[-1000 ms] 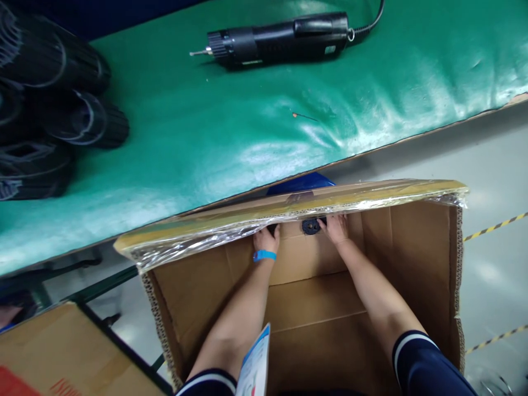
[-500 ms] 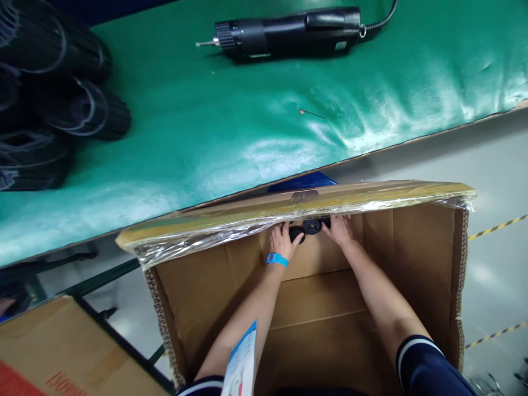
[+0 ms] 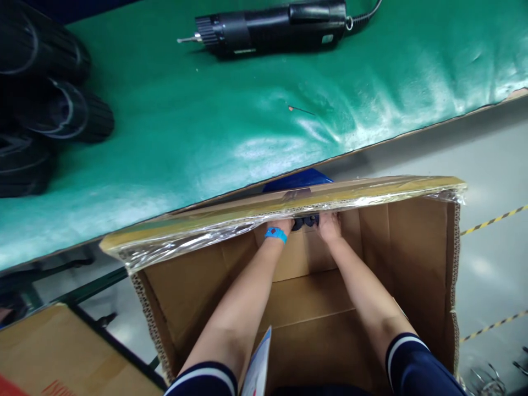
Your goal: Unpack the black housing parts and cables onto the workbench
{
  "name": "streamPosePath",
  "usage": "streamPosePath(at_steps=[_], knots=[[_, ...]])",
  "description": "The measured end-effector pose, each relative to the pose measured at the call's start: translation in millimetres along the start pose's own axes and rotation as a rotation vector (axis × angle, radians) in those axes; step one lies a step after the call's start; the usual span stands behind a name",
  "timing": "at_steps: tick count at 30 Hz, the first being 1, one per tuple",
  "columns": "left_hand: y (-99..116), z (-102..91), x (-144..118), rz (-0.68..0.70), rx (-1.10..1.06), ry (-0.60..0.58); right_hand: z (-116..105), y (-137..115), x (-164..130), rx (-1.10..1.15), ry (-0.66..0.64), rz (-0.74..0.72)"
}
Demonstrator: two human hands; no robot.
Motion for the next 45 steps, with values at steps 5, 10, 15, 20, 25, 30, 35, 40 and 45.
streamPosePath(at_steps=[5, 10, 15, 20, 25, 30, 35, 40, 45], knots=[[5, -3.3, 1, -0.045, -0.018, 0.007, -4, -3, 5, -0.016, -0.015, -0.017], [10, -0.1, 4, -0.024, -0.034, -0.011, -8, -3, 9, -0.033, -0.06, -0.013], [6, 3.1, 5, -0.001, -0.032, -0.013, -12, 4, 2, 0.007, -0.019, -0.015], [6, 12.8, 3, 0.015, -0.024, -0.036, -8, 4, 1, -0.003, -0.006, 0.027], [9, 18.1, 7, -0.029, -0.017, -0.027, 1, -4, 6, 0.019, 0.003, 0.075], [3, 18.7, 2, -0.073, -0.026, -0.026, 7, -2, 11, 0.066, 0.024, 0.117], [-8, 15.8, -20, -0.133, -0.052, -0.031, 3, -4, -1, 0.001, 0.044, 0.069], [-12, 16.6, -45, -0.15, -0.072, -0.036, 16, 2, -28, 0.002, -0.057, 0.152], [-20, 20.9, -63, -0.158, -0.07, -0.066, 27, 10, -41, 0.081, -0.095, 0.25]])
Point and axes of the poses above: each hand's wrist, its own x-axis towards the middle knuckle, its own z-axis out of the palm, y = z × x, the point moved 9 cm from there along x, towards the middle knuckle, and after that the axes turned 6 degrees about x, right-handed, at the moved point
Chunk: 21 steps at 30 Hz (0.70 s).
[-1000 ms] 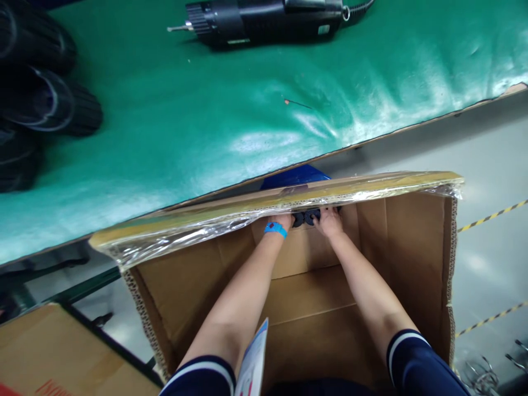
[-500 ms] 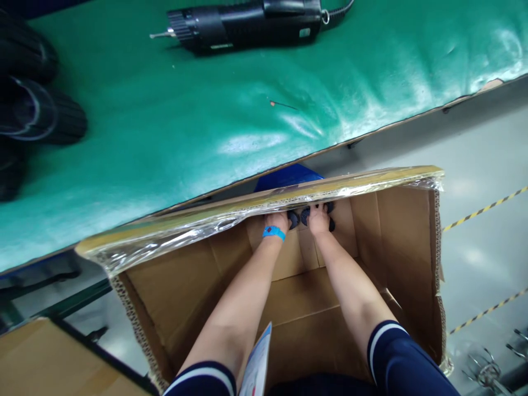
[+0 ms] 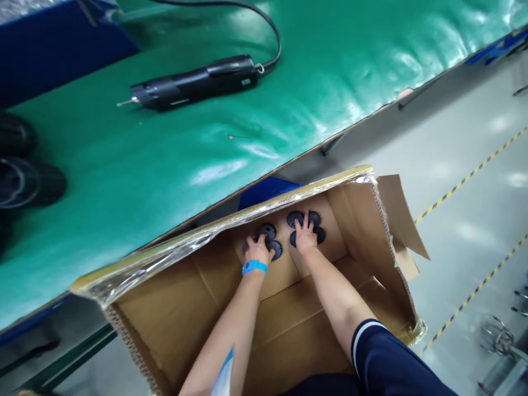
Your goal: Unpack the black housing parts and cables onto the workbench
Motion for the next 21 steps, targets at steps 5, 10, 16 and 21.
streamPosePath(at_steps=[5, 10, 16, 21], knots=[[6, -2.9, -14, 0.006, -0.023, -0.016, -1, 8, 1, 0.095, 0.054, 0.011], [42, -23.9, -39, 0.078, -0.071, 0.003, 4, 12, 3, 0.152, 0.089, 0.016], [69, -74.6, -94, 0.201, -0.169, 0.054, -20, 16, -19, 0.19, 0.058, -0.095], [58, -129.9, -157, 0.232, -0.294, 0.148, -60, 5, -64, 0.214, 0.022, -0.27]])
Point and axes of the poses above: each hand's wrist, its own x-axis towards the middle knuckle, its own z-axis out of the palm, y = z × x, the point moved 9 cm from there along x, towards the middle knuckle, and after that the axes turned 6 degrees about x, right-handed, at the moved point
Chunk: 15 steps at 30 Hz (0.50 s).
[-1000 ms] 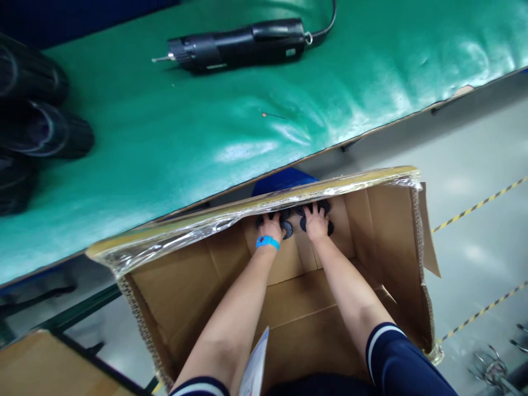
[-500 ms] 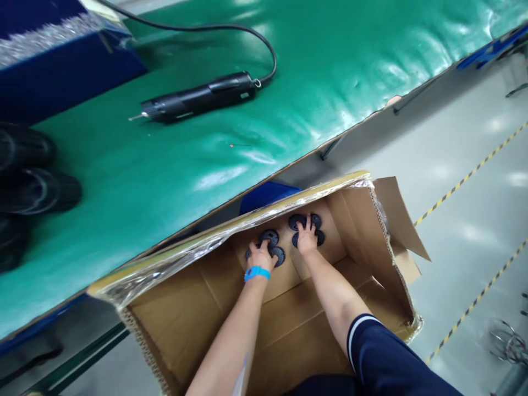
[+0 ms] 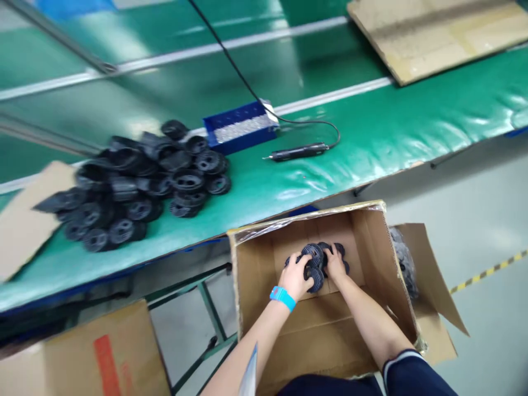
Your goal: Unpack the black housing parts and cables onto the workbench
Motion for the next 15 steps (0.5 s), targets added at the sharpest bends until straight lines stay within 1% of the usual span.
streamPosePath(at_steps=[2, 4, 6, 7, 8, 9, 10, 12, 14, 15], knots=[[7, -33.9, -29, 0.019, -0.114, 0.068, -17, -17, -17, 0.056, 0.006, -0.095], [12, -72.5, -60, 0.051, -0.254, 0.138, -37, -33, -36, 0.173, 0.024, -0.202], [7, -115.7, -90, 0.071, -0.351, 0.229, -60, -46, -57, 0.263, 0.024, -0.287], [-3, -138.9, -104, 0.064, -0.375, 0.296, -73, -52, -69, 0.279, 0.016, -0.322], [-19, -162.2, -117, 0.042, -0.38, 0.374, -86, -58, -81, 0.287, 0.008, -0.359], [-39, -184.5, -129, 0.007, -0.368, 0.456, -101, -65, -94, 0.296, 0.004, -0.394], [-64, -205.1, -139, -0.038, -0.342, 0.534, -116, -73, -106, 0.313, 0.002, -0.427], [-125, -239.3, -152, -0.146, -0.261, 0.653, -145, -97, -127, 0.347, 0.006, -0.486], [-190, -266.6, -156, -0.257, -0.151, 0.706, -167, -137, -141, 0.323, 0.025, -0.54], [-223, -279.5, -157, -0.31, -0.098, 0.715, -175, -164, -147, 0.282, 0.038, -0.575]])
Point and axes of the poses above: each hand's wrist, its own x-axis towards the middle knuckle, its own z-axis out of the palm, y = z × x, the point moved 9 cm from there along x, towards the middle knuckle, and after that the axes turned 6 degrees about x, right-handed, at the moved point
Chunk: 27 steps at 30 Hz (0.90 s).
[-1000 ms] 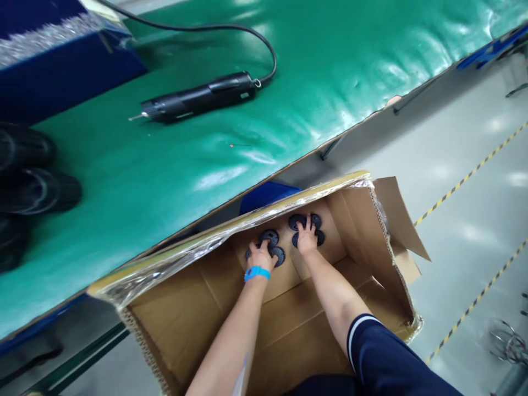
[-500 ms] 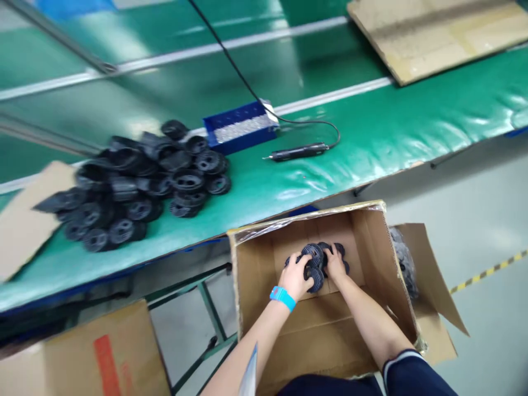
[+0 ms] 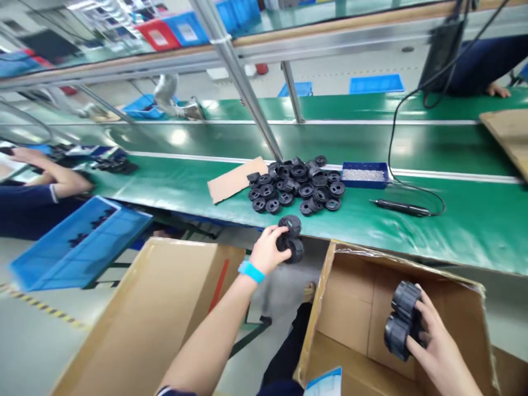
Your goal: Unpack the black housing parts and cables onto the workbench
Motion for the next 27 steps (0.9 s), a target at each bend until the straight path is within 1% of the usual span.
streamPosePath(at_steps=[1, 2, 3, 4, 5, 6, 7, 8, 9, 11, 12, 13, 14, 16, 18, 22, 24, 27], knots=[[-27, -9.6, 18, -0.028, 0.052, 0.015, 5, -29, 14, -0.052, -0.01, -0.041], [-52, -20.1, 37, -0.051, 0.09, 0.028, 16, -61, 31, -0.104, -0.027, -0.089], [-76, -31.8, 55, -0.07, 0.114, 0.042, 33, -94, 50, -0.151, -0.057, -0.145], [-98, -44.9, 72, -0.088, 0.127, 0.06, 55, -127, 70, -0.196, -0.103, -0.203], [-118, -58.7, 90, -0.105, 0.135, 0.079, 83, -159, 92, -0.238, -0.164, -0.262], [-137, -72.8, 107, -0.125, 0.143, 0.098, 117, -187, 113, -0.284, -0.242, -0.323], [-156, -86.4, 123, -0.149, 0.155, 0.115, 154, -211, 134, -0.339, -0.331, -0.373], [-173, -98.6, 138, -0.173, 0.172, 0.125, 190, -228, 155, -0.4, -0.404, -0.397], [-189, -108.8, 152, -0.194, 0.196, 0.125, 226, -239, 176, -0.469, -0.466, -0.404], [-214, -122.7, 177, -0.215, 0.254, 0.104, 290, -246, 211, -0.607, -0.57, -0.392], [-224, -126.7, 188, -0.218, 0.28, 0.09, 317, -244, 226, -0.674, -0.613, -0.371], [-232, -129.1, 197, -0.216, 0.298, 0.078, 339, -239, 238, -0.735, -0.647, -0.347], [-239, -130.2, 203, -0.215, 0.306, 0.07, 355, -234, 248, -0.787, -0.671, -0.322], [-250, -129.6, 212, -0.213, 0.311, 0.063, 374, -226, 262, -0.86, -0.688, -0.282], [-256, -126.5, 218, -0.194, 0.314, 0.063, 380, -228, 273, -0.877, -0.663, -0.29], [-265, -119.1, 232, -0.175, 0.317, 0.051, 380, -255, 299, -0.844, -0.563, -0.342], [-268, -116.4, 248, -0.179, 0.34, 0.034, 386, -266, 317, -0.85, -0.554, -0.335], [-264, -114.6, 285, -0.144, 0.396, 0.03, 401, -271, 343, -0.882, -0.594, -0.267]])
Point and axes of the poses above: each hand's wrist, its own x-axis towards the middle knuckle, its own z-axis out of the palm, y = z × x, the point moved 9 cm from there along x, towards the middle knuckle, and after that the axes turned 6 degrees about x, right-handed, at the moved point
